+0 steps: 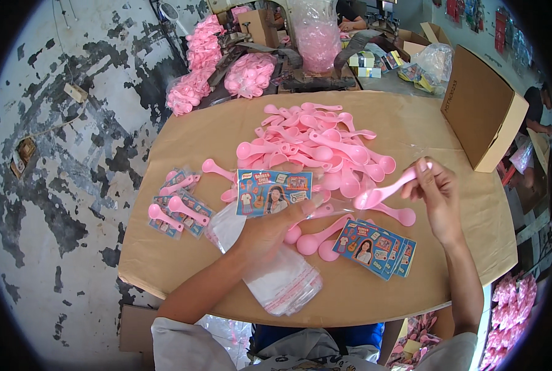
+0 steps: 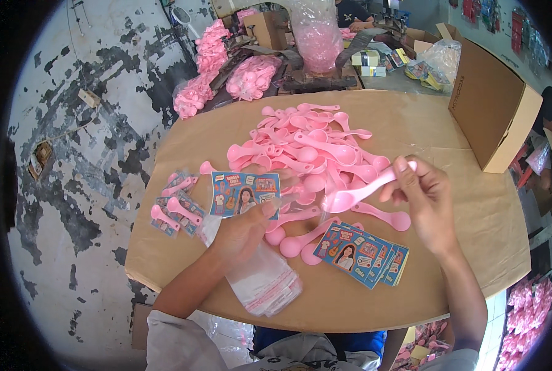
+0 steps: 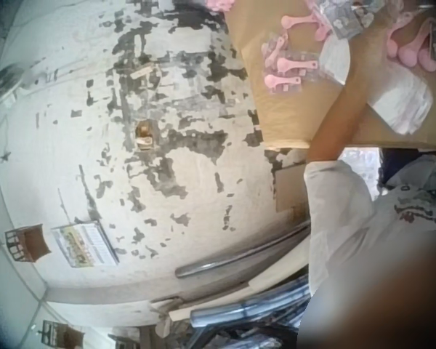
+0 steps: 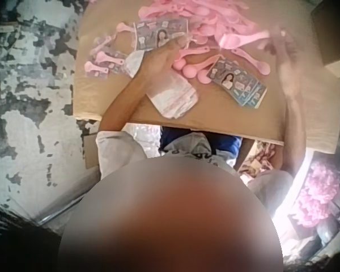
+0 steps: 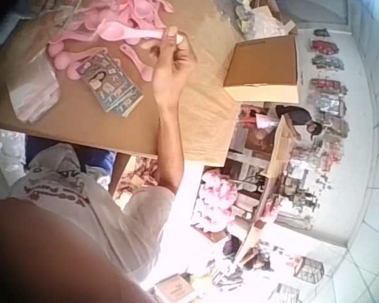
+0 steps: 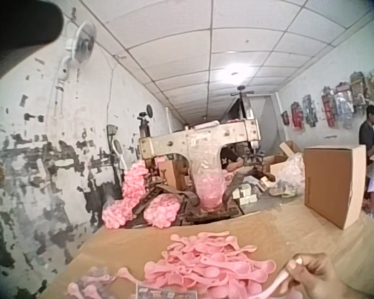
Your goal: The person places pink plastic spoons and cards into clear plastic bags, handling several bags in sequence.
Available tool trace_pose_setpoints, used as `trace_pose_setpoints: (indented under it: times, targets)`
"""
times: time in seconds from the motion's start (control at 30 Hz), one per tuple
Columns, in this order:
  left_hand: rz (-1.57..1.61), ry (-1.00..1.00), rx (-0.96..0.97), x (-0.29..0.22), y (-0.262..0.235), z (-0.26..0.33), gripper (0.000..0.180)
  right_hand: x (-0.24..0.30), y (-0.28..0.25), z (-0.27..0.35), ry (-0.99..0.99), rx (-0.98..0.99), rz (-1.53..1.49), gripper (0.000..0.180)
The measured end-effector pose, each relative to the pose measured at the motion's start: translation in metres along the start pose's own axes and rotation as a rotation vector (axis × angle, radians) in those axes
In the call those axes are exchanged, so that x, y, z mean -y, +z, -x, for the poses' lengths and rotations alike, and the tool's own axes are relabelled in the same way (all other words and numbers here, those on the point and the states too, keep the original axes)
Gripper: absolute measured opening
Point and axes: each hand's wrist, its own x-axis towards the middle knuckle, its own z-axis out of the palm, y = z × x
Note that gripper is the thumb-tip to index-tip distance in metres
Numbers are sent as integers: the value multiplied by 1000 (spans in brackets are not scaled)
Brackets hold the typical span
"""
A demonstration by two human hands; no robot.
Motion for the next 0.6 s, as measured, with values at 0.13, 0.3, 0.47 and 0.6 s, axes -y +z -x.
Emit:
trace_pose_setpoints:
  times: [0.13, 0.3, 0.47, 0.6]
  targets:
    - [5, -126, 9, 18, -8, 1, 41, 5, 21, 11, 108, 110, -175, 44]
    - [-75, -127, 62, 19, 6, 7, 37, 4, 36, 27, 136, 427, -193, 55]
    - [-85, -52, 137, 23, 12, 8, 48, 2, 44, 37, -212, 263, 192, 32]
    - [-46, 76, 135, 20, 21, 9, 61, 24, 39, 19, -265, 57, 34, 13]
